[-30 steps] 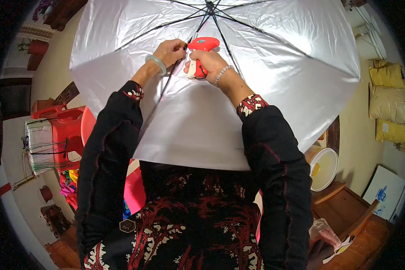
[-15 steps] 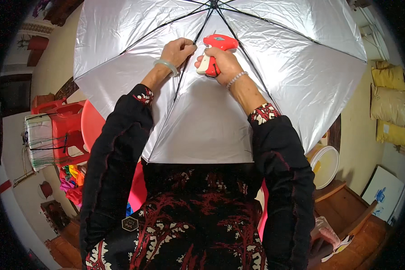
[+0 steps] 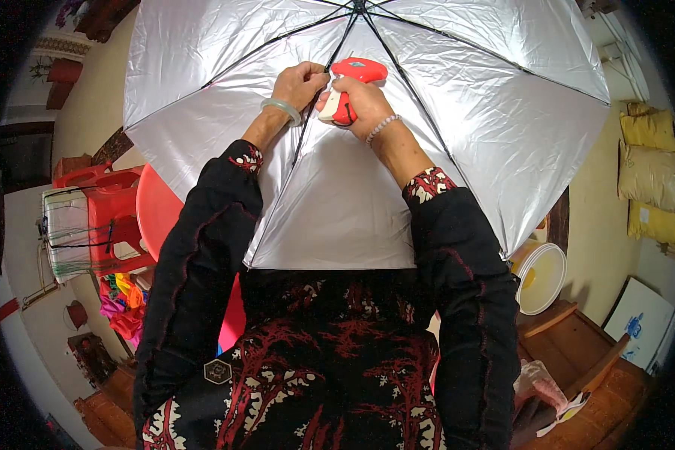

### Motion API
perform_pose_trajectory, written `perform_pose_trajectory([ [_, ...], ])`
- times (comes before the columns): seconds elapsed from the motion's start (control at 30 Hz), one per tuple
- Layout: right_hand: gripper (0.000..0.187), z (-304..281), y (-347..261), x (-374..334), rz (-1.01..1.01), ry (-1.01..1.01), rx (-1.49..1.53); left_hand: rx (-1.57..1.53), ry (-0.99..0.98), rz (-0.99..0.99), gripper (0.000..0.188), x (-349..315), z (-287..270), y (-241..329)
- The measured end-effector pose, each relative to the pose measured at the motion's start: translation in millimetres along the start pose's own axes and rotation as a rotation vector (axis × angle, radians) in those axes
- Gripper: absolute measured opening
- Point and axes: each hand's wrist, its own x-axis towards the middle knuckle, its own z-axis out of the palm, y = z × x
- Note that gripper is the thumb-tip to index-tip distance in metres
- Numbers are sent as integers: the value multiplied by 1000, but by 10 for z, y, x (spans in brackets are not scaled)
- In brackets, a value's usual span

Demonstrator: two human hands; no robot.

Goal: Organizing umbrellas and buckets, then sorting small objects on the floor.

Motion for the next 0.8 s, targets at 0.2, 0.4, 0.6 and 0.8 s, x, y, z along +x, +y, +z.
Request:
perform_pose_trajectory([
  [0.2, 30, 3, -13, 59, 42, -23, 45, -64, -39, -34, 28, 11, 16, -25],
  [0.4, 28, 2, -33, 121, 76, -45, 43, -45, -38, -26, 29, 4, 19, -36],
  [0.6, 25, -46, -102, 111, 72, -65, -46, 11, -33, 7, 26, 11, 20, -5],
  [0.8, 27, -96, -382, -24, 36, -43, -149, 311, -107, 148, 24, 270, -204, 10],
])
